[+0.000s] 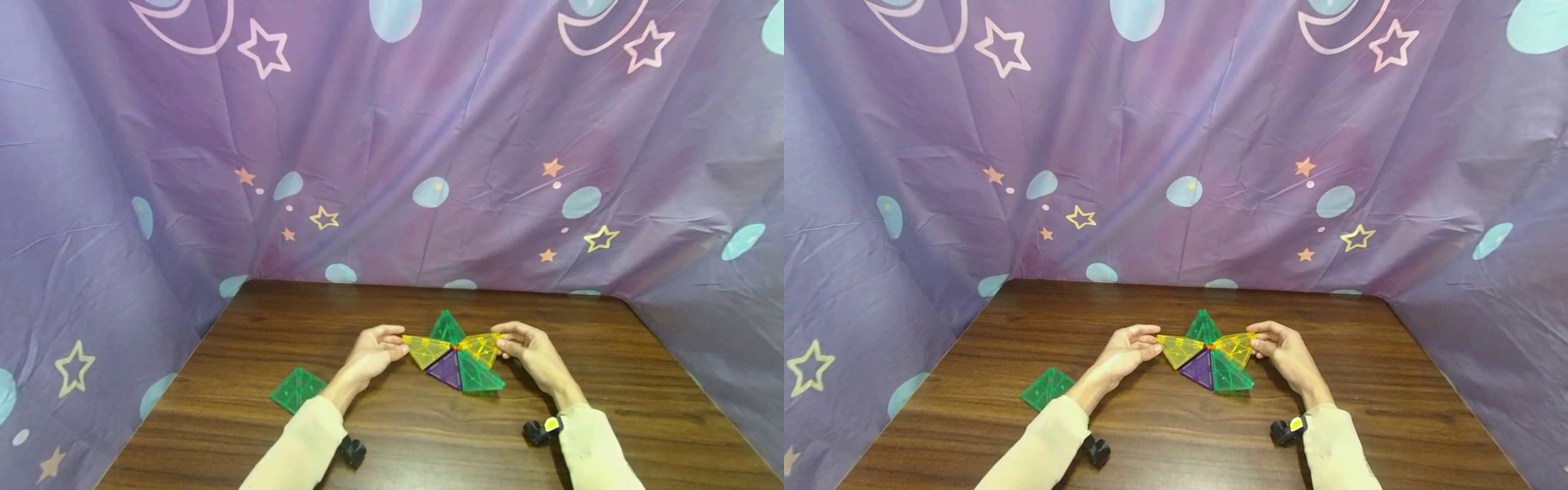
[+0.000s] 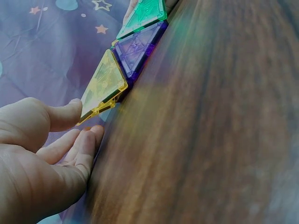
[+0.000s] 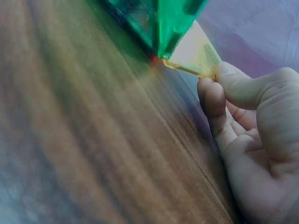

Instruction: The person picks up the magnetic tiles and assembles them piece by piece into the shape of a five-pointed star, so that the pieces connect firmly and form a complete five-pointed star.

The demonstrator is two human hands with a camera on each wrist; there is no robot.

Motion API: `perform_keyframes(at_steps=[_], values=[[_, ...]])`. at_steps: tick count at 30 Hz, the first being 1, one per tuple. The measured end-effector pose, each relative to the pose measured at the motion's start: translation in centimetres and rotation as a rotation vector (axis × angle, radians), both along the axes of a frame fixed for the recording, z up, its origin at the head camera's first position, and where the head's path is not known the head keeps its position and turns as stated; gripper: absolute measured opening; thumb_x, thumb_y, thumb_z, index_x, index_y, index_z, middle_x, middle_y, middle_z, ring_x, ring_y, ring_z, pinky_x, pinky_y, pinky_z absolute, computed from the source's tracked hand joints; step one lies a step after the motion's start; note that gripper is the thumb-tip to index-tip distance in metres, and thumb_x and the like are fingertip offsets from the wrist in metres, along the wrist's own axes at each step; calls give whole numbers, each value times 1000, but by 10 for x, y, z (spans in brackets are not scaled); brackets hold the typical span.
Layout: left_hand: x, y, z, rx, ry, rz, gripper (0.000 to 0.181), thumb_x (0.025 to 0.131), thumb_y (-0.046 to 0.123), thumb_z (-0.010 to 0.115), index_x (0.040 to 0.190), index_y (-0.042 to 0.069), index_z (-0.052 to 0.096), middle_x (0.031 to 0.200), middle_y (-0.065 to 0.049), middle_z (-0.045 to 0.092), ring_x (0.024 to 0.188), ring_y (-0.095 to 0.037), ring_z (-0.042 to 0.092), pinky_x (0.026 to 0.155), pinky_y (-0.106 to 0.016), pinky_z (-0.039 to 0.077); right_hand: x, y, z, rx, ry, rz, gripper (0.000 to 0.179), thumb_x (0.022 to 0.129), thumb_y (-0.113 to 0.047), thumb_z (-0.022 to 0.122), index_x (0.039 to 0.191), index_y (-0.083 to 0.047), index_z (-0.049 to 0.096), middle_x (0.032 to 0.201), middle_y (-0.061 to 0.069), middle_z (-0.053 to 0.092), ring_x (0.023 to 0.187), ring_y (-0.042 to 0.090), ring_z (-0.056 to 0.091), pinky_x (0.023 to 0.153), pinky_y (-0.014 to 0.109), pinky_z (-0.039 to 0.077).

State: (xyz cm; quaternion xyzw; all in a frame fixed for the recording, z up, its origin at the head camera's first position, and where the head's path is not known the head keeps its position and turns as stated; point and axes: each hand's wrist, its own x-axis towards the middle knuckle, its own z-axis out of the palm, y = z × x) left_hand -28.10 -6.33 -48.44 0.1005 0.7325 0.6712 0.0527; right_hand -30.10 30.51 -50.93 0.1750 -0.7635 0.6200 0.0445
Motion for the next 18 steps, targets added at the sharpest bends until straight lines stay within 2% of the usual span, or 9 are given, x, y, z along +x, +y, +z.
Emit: perform_keyframes(at_steps=[6, 11, 15, 18], values=[[0, -1, 1, -2, -27, 13, 54, 101, 12, 82, 147, -9, 62, 123, -22, 77, 109, -25, 76, 107, -45, 60, 1, 0, 0, -3, 29, -133, 33, 106, 5, 68, 135, 19, 62, 99, 6, 79, 82, 8, 69, 73, 23, 60], [1, -4, 3, -9, -36, 15, 58, 101, 21, 83, 147, -7, 63, 123, -20, 77, 113, -26, 74, 108, -49, 58, 1, -1, 0, -23, 11, -246, 33, 106, 5, 67, 137, 16, 63, 104, 6, 79, 84, 7, 69, 75, 23, 60], [3, -10, 6, -19, -30, 16, 58, 101, 24, 83, 146, -7, 65, 131, -21, 74, 121, -31, 72, 110, -49, 57, 1, -1, 1, -42, -8, -298, 34, 106, 5, 67, 139, 15, 63, 105, 8, 78, 84, 7, 69, 76, 23, 60], [4, -18, 12, -45, -18, 29, 58, 100, 25, 84, 145, -6, 66, 140, -24, 70, 129, -37, 70, 112, -52, 56, 1, -1, 2, -43, -17, -324, 33, 107, 5, 67, 138, 15, 63, 104, 7, 78, 83, 8, 68, 75, 22, 60]])
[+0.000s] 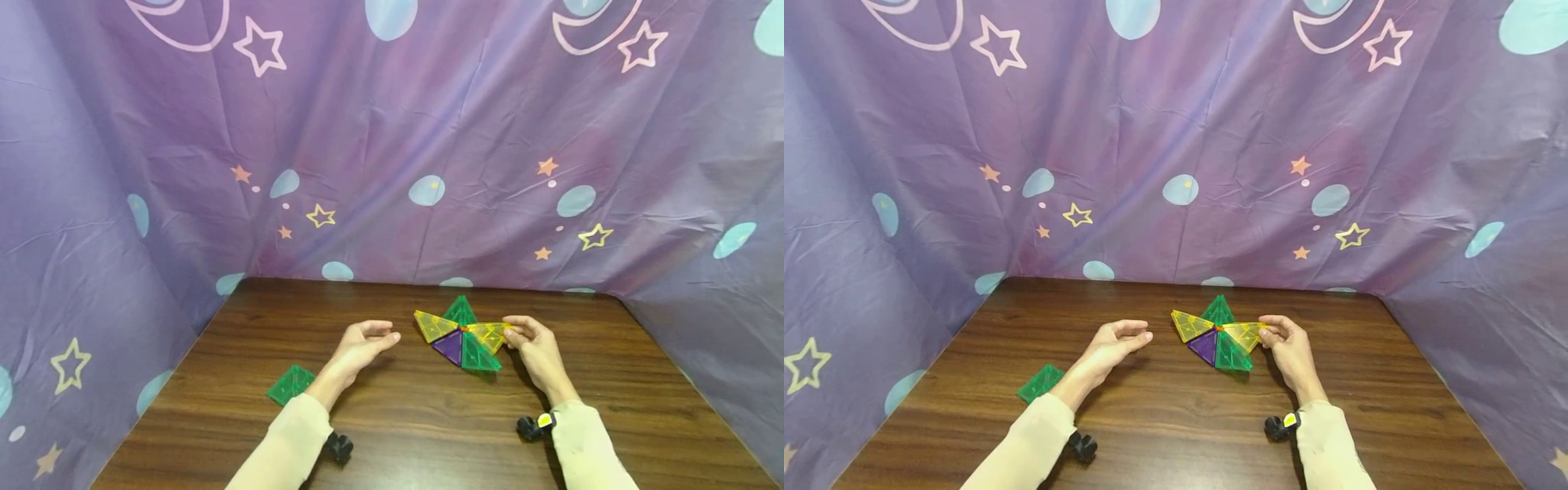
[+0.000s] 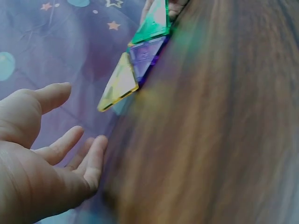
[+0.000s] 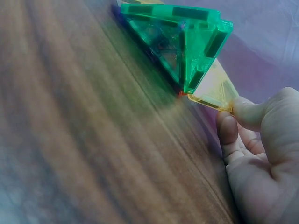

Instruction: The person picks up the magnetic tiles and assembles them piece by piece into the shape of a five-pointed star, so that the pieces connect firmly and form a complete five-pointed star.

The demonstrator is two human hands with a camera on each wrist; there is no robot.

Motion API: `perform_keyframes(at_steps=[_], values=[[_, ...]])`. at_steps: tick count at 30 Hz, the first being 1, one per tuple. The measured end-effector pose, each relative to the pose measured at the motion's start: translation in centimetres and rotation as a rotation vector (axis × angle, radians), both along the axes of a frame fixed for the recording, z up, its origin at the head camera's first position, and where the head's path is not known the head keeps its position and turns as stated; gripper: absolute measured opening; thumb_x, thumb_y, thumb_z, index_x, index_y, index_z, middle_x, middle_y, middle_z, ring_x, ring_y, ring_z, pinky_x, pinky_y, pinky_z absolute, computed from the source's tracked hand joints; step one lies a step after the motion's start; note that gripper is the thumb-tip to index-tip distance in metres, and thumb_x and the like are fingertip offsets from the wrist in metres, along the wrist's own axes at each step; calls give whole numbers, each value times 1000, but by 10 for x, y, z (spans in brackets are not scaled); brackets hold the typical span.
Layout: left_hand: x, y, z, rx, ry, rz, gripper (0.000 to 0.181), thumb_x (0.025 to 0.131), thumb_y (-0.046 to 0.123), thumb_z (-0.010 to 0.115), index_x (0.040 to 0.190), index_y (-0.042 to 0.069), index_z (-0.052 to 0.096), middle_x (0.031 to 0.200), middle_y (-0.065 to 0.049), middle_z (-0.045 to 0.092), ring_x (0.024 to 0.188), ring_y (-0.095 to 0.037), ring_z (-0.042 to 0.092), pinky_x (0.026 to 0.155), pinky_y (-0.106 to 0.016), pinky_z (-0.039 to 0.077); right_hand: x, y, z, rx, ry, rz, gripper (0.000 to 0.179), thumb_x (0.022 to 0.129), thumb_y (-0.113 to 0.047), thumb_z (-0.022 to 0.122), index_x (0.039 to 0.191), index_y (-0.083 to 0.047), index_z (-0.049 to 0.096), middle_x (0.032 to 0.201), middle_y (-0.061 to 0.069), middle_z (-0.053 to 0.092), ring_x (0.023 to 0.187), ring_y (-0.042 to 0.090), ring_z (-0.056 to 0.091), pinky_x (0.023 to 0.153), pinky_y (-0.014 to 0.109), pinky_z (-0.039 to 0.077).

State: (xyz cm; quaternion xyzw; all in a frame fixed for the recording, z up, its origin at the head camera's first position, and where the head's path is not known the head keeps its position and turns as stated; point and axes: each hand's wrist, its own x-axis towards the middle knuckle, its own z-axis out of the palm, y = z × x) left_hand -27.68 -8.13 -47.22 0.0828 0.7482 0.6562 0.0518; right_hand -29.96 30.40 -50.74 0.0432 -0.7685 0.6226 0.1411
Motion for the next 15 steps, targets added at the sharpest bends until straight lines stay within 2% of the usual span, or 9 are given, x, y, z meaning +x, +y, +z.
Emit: perform_keyframes(at_steps=[4, 8, 11, 15], values=[[9, -23, 15, -49, 28, 36, 56, 100, 26, 85, 147, 0, 68, 149, -26, 67, 135, -41, 66, 115, -57, 54, -1, -2, 1, -6, -8, -11, 32, 107, 6, 66, 138, 15, 63, 104, 8, 78, 83, 8, 68, 76, 22, 59], [25, -56, 27, -111, 47, 89, 53, 101, 27, 83, 148, 7, 68, 151, -23, 66, 135, -39, 64, 116, -60, 52, -3, -3, 1, -11, -13, -6, 34, 107, 5, 66, 139, 15, 62, 107, 14, 77, 85, 9, 68, 77, 23, 60], [40, -81, 28, -140, 42, 115, 55, 102, 28, 83, 151, 8, 66, 152, -23, 65, 137, -39, 61, 117, -62, 50, -3, -2, 0, -8, -17, -5, 35, 108, 4, 66, 141, 15, 61, 108, 16, 76, 86, 8, 69, 78, 23, 61], [60, -107, 27, -195, 44, 148, 62, 102, 32, 84, 154, 6, 63, 154, -25, 63, 140, -43, 59, 118, -66, 48, -3, -1, -2, -14, -14, -4, 35, 109, 2, 66, 142, 14, 61, 105, 10, 76, 86, 6, 68, 78, 22, 60]])
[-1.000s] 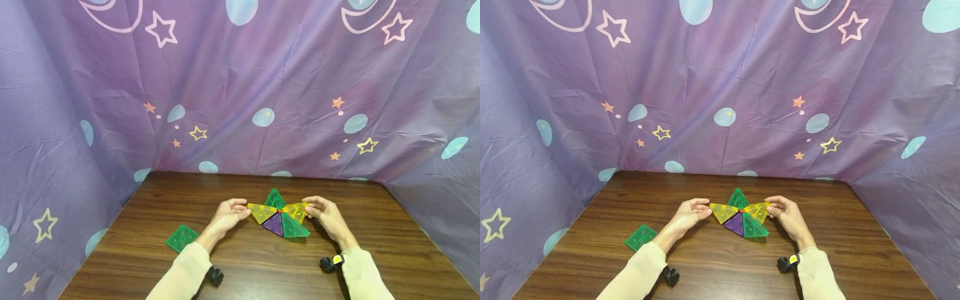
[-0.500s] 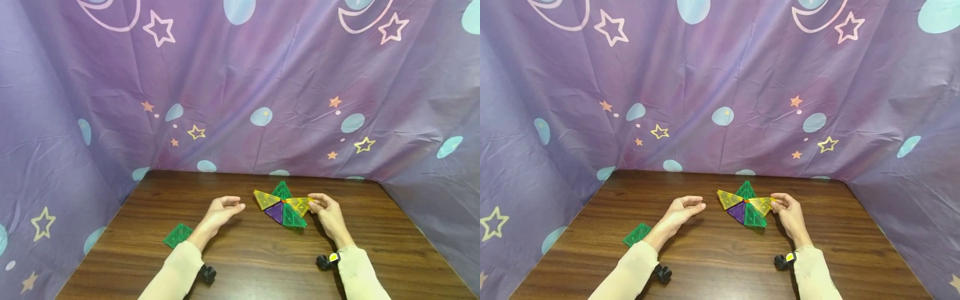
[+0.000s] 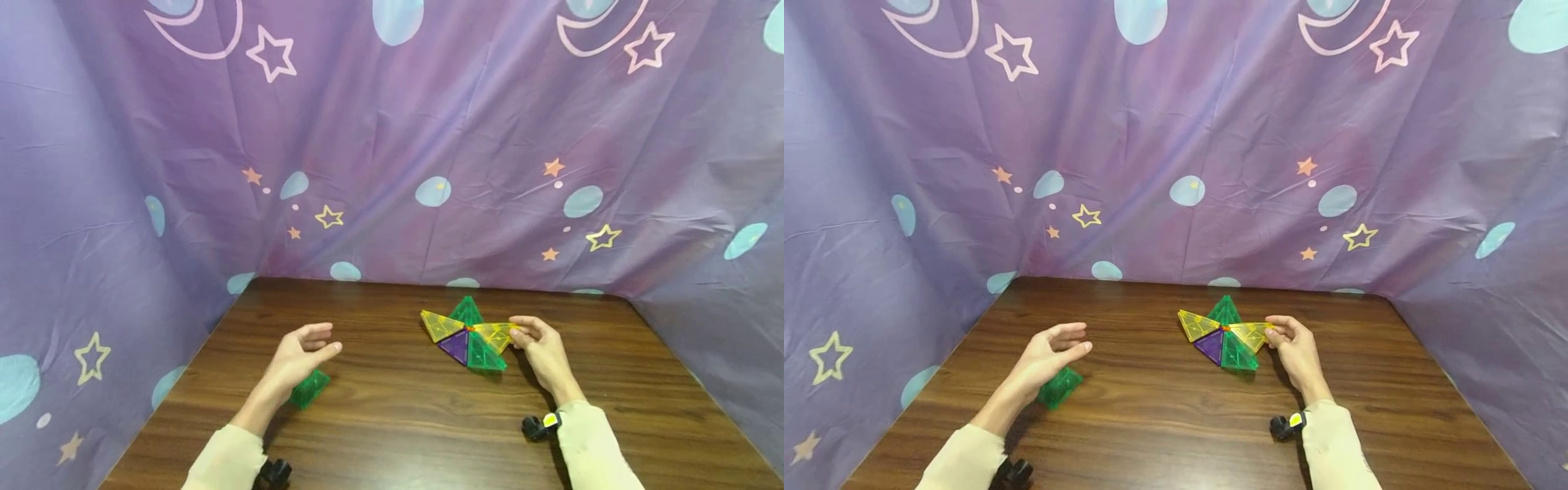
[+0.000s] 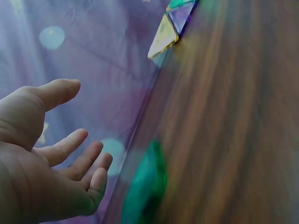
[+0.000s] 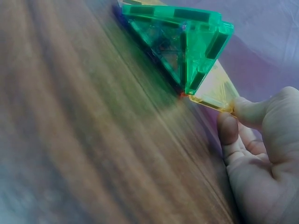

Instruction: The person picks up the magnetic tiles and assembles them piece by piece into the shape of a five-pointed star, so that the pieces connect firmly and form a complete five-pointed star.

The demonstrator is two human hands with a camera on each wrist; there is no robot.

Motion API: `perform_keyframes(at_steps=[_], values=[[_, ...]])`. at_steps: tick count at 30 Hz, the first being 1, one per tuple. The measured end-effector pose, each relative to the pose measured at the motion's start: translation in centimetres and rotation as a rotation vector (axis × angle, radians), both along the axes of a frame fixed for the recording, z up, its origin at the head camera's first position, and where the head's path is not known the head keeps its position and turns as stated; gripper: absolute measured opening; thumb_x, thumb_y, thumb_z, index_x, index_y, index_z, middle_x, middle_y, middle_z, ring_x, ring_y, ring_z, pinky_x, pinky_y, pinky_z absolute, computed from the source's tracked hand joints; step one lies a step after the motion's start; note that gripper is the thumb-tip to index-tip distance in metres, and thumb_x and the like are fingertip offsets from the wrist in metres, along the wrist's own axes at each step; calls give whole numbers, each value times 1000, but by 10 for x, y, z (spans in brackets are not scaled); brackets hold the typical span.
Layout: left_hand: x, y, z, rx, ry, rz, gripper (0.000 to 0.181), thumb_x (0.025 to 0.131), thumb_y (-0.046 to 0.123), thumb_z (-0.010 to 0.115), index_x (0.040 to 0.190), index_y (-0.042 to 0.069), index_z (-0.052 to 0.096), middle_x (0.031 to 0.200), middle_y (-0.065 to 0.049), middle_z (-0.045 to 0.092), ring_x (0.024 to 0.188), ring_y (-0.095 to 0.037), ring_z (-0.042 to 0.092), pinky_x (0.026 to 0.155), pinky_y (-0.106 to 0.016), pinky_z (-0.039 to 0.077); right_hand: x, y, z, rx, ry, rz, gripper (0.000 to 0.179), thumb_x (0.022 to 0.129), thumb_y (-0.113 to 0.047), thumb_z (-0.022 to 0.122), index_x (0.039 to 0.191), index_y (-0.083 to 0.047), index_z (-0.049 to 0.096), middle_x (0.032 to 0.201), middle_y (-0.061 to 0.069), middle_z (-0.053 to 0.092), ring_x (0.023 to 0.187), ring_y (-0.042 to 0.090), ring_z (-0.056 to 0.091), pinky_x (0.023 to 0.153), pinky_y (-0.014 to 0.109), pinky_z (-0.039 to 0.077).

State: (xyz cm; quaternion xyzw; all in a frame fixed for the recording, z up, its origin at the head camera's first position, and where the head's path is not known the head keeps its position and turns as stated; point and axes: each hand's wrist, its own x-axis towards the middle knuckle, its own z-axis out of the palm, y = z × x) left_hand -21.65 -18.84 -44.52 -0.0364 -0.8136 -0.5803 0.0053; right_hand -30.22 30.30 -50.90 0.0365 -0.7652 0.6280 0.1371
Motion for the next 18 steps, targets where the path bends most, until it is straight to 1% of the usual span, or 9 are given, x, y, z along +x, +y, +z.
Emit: perform_keyframes(at_steps=[3, 5, 7, 9, 11, 13, 15, 16, 18], values=[[14, -17, -3, -82, -7, 26, 68, 100, 35, 85, 156, 5, 60, 157, -27, 60, 144, -48, 55, 117, -70, 46, 1, 1, 0, 1, -3, 8, 36, 109, 1, 67, 142, 14, 61, 103, 5, 76, 86, 5, 68, 79, 22, 60], [23, -28, -6, -155, -28, 41, 74, 98, 35, 87, 158, 4, 57, 158, -28, 57, 145, -50, 52, 115, -72, 46, 2, 1, -1, 4, -11, 11, 36, 108, 1, 67, 141, 14, 61, 101, 4, 76, 86, 6, 68, 79, 22, 60], [31, -36, -10, -256, -49, 64, 81, 95, 36, 91, 157, -1, 56, 156, -33, 56, 142, -55, 50, 112, -74, 47, 4, 0, -2, 12, -16, 9, 36, 108, 1, 68, 141, 14, 62, 100, 3, 76, 85, 6, 68, 78, 22, 60], [38, -40, -12, -369, -74, 93, 90, 88, 40, 96, 154, -5, 56, 148, -40, 55, 133, -59, 49, 108, -76, 47, 5, 0, -2, 13, -16, 4, 36, 108, 1, 68, 140, 14, 62, 99, 3, 76, 85, 6, 69, 78, 22, 60], [42, -40, -13, -477, -96, 131, 97, 80, 45, 101, 150, -7, 58, 137, -43, 55, 124, -59, 50, 102, -75, 50, 6, 0, -1, 19, -11, -3, 35, 108, 1, 68, 140, 14, 63, 99, 2, 76, 85, 6, 68, 78, 22, 60], [43, -37, -15, -544, -108, 156, 101, 73, 45, 105, 146, -7, 59, 128, -42, 54, 116, -56, 49, 97, -74, 51, 5, 0, 0, 15, -4, -10, 35, 108, 0, 68, 139, 14, 63, 100, 1, 77, 84, 6, 68, 77, 22, 60], [42, -33, -15, -559, -103, 168, 99, 70, 42, 108, 143, -6, 61, 122, -38, 55, 113, -54, 51, 96, -71, 53, 4, 0, 1, 18, 1, -17, 35, 108, -2, 69, 139, 15, 63, 103, 1, 78, 85, 6, 69, 77, 22, 60], [41, -30, -15, -557, -97, 170, 96, 69, 38, 108, 142, -6, 62, 120, -36, 57, 111, -52, 52, 94, -69, 55, 3, -1, 1, 18, 2, -21, 35, 109, -3, 69, 138, 15, 63, 105, 2, 78, 85, 6, 68, 77, 22, 60], [37, -26, -15, -543, -85, 165, 92, 70, 31, 109, 141, -6, 63, 119, -33, 58, 109, -49, 54, 93, -66, 55, 2, -2, 1, 14, -4, -33, 35, 109, -5, 70, 138, 13, 64, 109, 5, 79, 85, 5, 68, 77, 22, 60]])
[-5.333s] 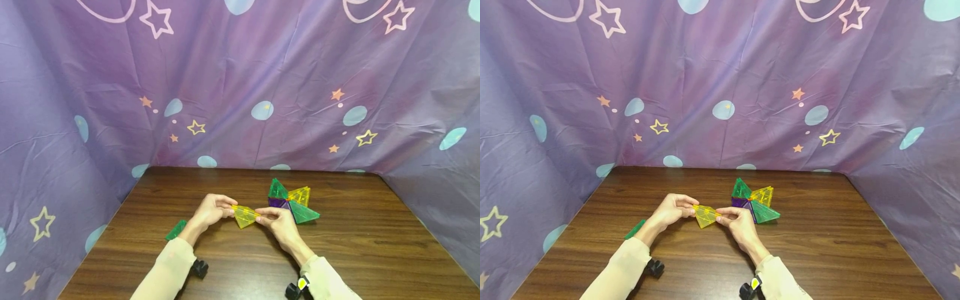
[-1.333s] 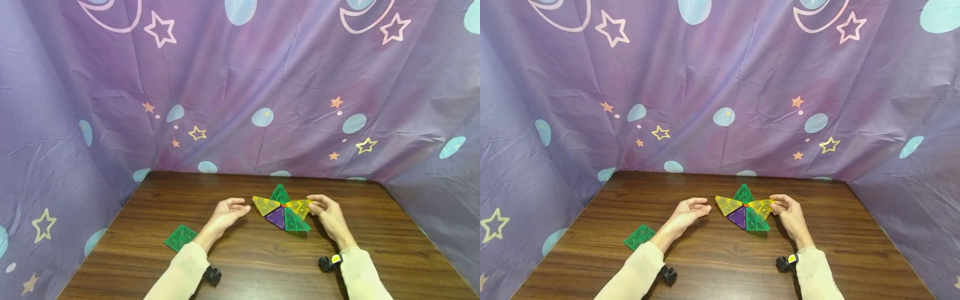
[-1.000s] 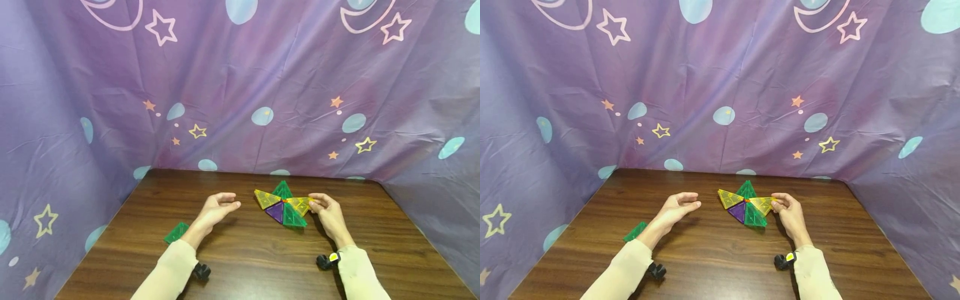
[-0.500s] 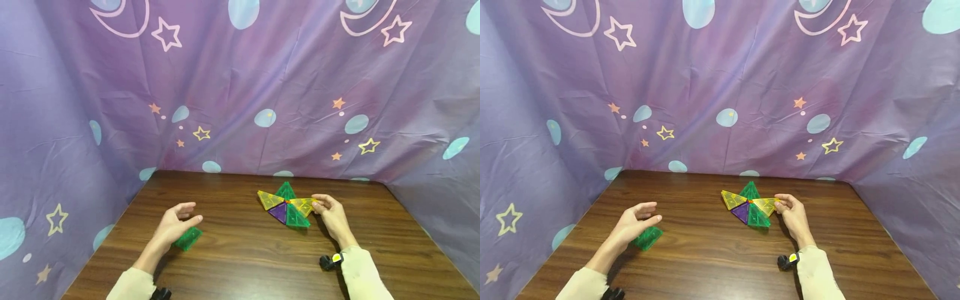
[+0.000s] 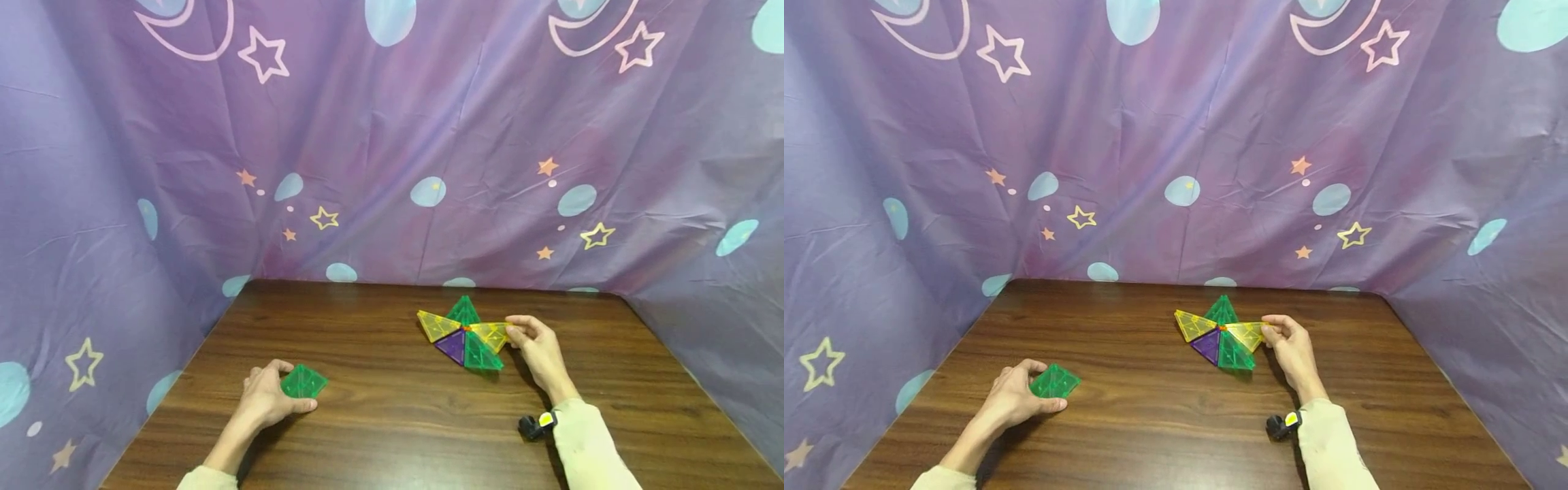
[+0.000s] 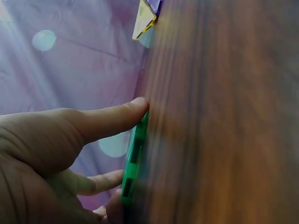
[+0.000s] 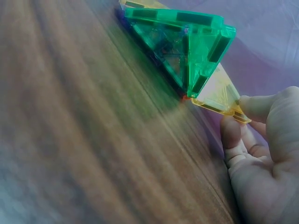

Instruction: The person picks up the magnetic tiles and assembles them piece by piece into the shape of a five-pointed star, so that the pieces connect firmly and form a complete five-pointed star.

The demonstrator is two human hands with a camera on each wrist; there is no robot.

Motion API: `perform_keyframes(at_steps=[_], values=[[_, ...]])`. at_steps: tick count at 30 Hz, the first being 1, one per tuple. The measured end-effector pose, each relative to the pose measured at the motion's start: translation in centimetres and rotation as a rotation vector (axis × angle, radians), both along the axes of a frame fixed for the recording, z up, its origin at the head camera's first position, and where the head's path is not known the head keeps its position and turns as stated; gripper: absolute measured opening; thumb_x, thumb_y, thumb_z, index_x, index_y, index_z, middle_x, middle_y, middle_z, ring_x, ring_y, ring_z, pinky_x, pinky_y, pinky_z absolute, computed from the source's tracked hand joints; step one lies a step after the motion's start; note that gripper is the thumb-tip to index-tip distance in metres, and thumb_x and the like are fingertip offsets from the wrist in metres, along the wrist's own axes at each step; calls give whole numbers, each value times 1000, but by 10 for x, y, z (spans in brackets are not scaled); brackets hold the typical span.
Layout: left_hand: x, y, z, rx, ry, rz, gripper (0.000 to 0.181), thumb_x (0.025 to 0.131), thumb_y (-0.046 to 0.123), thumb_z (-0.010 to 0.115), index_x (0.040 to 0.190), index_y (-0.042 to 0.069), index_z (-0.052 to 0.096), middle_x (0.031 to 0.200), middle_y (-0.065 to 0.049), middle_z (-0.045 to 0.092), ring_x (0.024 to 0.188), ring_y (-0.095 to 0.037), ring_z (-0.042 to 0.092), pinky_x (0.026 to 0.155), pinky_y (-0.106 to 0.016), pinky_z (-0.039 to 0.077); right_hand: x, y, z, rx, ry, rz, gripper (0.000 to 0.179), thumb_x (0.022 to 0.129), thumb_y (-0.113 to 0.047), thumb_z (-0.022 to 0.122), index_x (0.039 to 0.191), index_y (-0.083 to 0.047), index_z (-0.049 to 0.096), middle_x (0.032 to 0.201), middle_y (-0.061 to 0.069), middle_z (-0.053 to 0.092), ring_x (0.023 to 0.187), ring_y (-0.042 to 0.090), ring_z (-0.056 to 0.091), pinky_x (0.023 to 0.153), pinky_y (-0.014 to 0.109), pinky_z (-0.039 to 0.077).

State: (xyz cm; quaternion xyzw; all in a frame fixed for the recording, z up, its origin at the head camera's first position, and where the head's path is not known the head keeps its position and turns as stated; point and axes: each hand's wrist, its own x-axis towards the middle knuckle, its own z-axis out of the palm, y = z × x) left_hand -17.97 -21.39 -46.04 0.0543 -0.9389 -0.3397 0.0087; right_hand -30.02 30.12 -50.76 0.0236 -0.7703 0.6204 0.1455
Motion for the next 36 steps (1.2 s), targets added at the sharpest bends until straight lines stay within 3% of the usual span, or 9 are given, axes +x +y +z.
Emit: perform_keyframes(at_steps=[4, 9, 12, 17, 21, 25, 31, 33, 36], values=[[-7, 9, -2, 31, 22, -21, 85, 70, 22, 108, 140, -4, 67, 118, -28, 61, 107, -41, 56, 93, -59, 54, 0, -2, -2, 4, -12, -12, 35, 109, -7, 72, 138, 11, 65, 108, 10, 78, 84, 6, 67, 75, 23, 58], [-20, 23, -4, 50, 39, -28, 83, 66, 15, 108, 138, -5, 71, 111, -20, 63, 105, -33, 58, 96, -52, 52, 0, -4, -3, 13, -11, -9, 35, 107, -6, 73, 137, 12, 66, 96, 1, 77, 83, 6, 68, 72, 22, 57], [-30, 34, -4, 97, 37, -48, 84, 65, 8, 108, 138, -9, 70, 112, -16, 70, 106, -28, 64, 101, -50, 57, -1, -4, -3, 7, -6, -14, 35, 107, -5, 74, 135, 13, 66, 94, 0, 76, 82, 6, 68, 71, 22, 57], [-47, 54, -8, 209, 46, -127, 74, 62, -4, 106, 129, -6, 76, 109, -13, 80, 104, -25, 77, 98, -45, 64, -1, -5, -6, 16, -12, -11, 35, 107, -7, 74, 134, 12, 66, 94, 0, 77, 83, 6, 69, 71, 22, 57], [-58, 68, -13, 258, 23, -194, 62, 61, -7, 105, 119, -1, 82, 102, -10, 79, 95, -21, 78, 89, -38, 66, 4, -9, -7, 14, -29, -21, 34, 107, -7, 75, 134, 12, 66, 95, 3, 77, 82, 6, 69, 70, 23, 58], [-67, 76, -14, 262, -22, -209, 49, 64, -7, 103, 109, 5, 85, 99, -8, 77, 92, -19, 72, 86, -36, 64, 10, -16, -7, 46, -42, -71, 27, 108, -8, 73, 129, 9, 69, 99, 7, 76, 80, 7, 67, 69, 23, 57], [-81, 80, -10, 271, -52, -214, 38, 69, -5, 102, 101, 8, 86, 97, -6, 73, 94, -22, 67, 86, -37, 61, 12, -17, -1, 128, -41, -181, 25, 109, -19, 69, 103, 5, 72, 105, 11, 74, 75, 11, 64, 64, 22, 53], [-85, 81, -8, 278, -51, -235, 37, 71, -4, 102, 102, 9, 86, 98, -6, 73, 95, -21, 66, 86, -37, 60, 12, -15, 2, 133, -21, -206, 26, 110, -19, 67, 103, 5, 72, 111, 16, 75, 76, 10, 62, 64, 22, 52], [-88, 84, -7, 287, -51, -272, 39, 72, -3, 102, 105, 8, 85, 99, -6, 73, 96, -21, 65, 87, -36, 58, 12, -13, 8, 175, 50, -283, 22, 110, -18, 66, 108, 3, 75, 118, 18, 74, 87, 7, 59, 75, 21, 49]])
